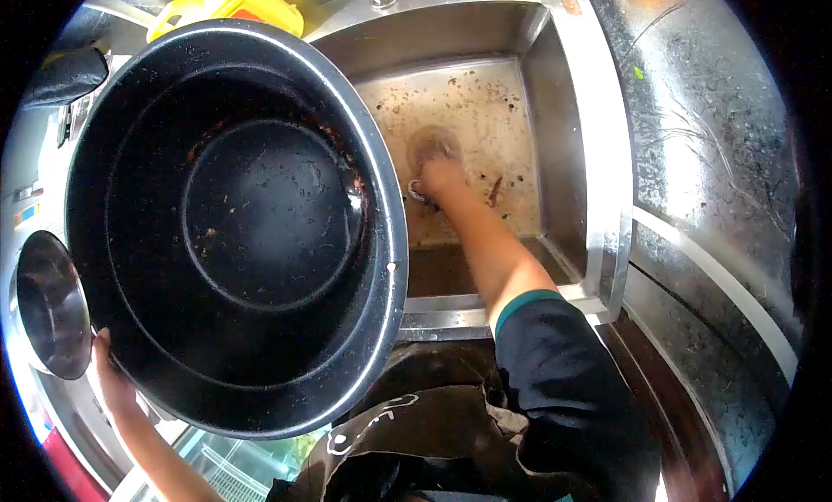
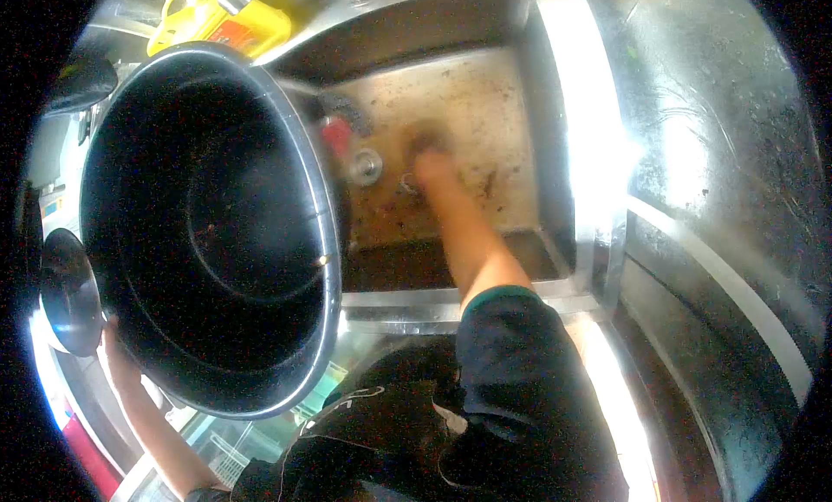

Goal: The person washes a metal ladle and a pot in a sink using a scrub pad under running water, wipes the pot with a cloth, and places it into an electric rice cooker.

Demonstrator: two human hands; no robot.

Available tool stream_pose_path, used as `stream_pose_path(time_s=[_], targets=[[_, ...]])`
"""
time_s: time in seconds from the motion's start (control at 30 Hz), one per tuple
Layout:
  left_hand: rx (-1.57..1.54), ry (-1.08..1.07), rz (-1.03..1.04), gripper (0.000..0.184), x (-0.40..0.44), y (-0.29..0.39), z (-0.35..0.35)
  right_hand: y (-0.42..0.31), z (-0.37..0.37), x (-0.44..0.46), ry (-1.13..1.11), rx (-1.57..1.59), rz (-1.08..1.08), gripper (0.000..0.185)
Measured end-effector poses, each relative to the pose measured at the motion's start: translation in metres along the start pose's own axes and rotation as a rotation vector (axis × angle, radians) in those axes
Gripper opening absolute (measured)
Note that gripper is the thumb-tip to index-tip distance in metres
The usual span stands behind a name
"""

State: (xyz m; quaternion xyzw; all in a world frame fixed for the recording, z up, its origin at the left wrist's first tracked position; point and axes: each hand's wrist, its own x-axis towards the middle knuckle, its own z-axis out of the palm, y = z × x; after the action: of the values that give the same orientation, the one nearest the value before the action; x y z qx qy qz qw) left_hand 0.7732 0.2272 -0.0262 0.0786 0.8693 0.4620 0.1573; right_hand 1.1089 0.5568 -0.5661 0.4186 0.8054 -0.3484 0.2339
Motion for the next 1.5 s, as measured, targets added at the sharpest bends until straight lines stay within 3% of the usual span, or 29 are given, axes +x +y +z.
stream_pose_path(time_s=[0.07, 0.37, 0.47, 0.6, 0.7, 0.8, 0.87, 0.97, 1.13, 1.3, 1.43, 1.5], targets=[[-0.014, -0.030, 0.036, 0.033, -0.001, 0.000, 0.002, -0.004, -0.003, -0.003, -0.027, -0.058, 0.005, 0.058], [-0.008, -0.002, 0.013, 0.035, -0.007, 0.004, 0.013, -0.004, 0.019, -0.009, 0.455, 0.100, -0.028, 0.033], [0.012, 0.041, -0.052, 0.037, 0.010, -0.007, -0.007, -0.006, -0.034, -0.046, 0.400, 0.181, -0.006, 0.030], [-0.046, 0.000, -0.074, 0.039, 0.007, -0.004, 0.001, 0.020, -0.062, -0.047, 0.044, 0.953, 0.093, 0.027], [-0.035, -0.017, -0.041, 0.042, 0.004, -0.001, 0.006, 0.026, -0.080, -0.071, -0.161, 1.920, 0.269, 0.028], [-0.044, -0.037, -0.033, 0.039, 0.007, -0.002, 0.000, 0.038, -0.086, -0.073, -0.293, 1.517, 0.046, 0.031], [-0.033, -0.034, -0.030, 0.046, 0.023, -0.013, -0.016, 0.026, -0.050, -0.049, -0.465, 0.883, -0.508, 0.031], [-0.047, -0.044, 0.012, 0.030, 0.008, 0.000, 0.003, -0.028, 0.010, -0.054, -0.313, 0.589, -0.459, 0.029], [-0.014, 0.009, -0.040, 0.030, -0.004, 0.009, 0.021, -0.061, 0.029, -0.034, -0.162, 0.367, -0.342, 0.027], [-0.010, 0.047, -0.047, 0.032, -0.002, 0.012, 0.024, -0.030, -0.028, -0.041, -0.088, 0.330, -0.203, 0.026], [-0.034, -0.021, 0.003, 0.030, 0.011, 0.013, 0.020, 0.001, -0.097, -0.098, 0.079, 0.214, -0.322, 0.027], [-0.044, -0.025, 0.005, 0.030, 0.019, 0.010, 0.018, 0.024, -0.090, -0.112, -0.213, 0.132, -0.246, 0.027]])
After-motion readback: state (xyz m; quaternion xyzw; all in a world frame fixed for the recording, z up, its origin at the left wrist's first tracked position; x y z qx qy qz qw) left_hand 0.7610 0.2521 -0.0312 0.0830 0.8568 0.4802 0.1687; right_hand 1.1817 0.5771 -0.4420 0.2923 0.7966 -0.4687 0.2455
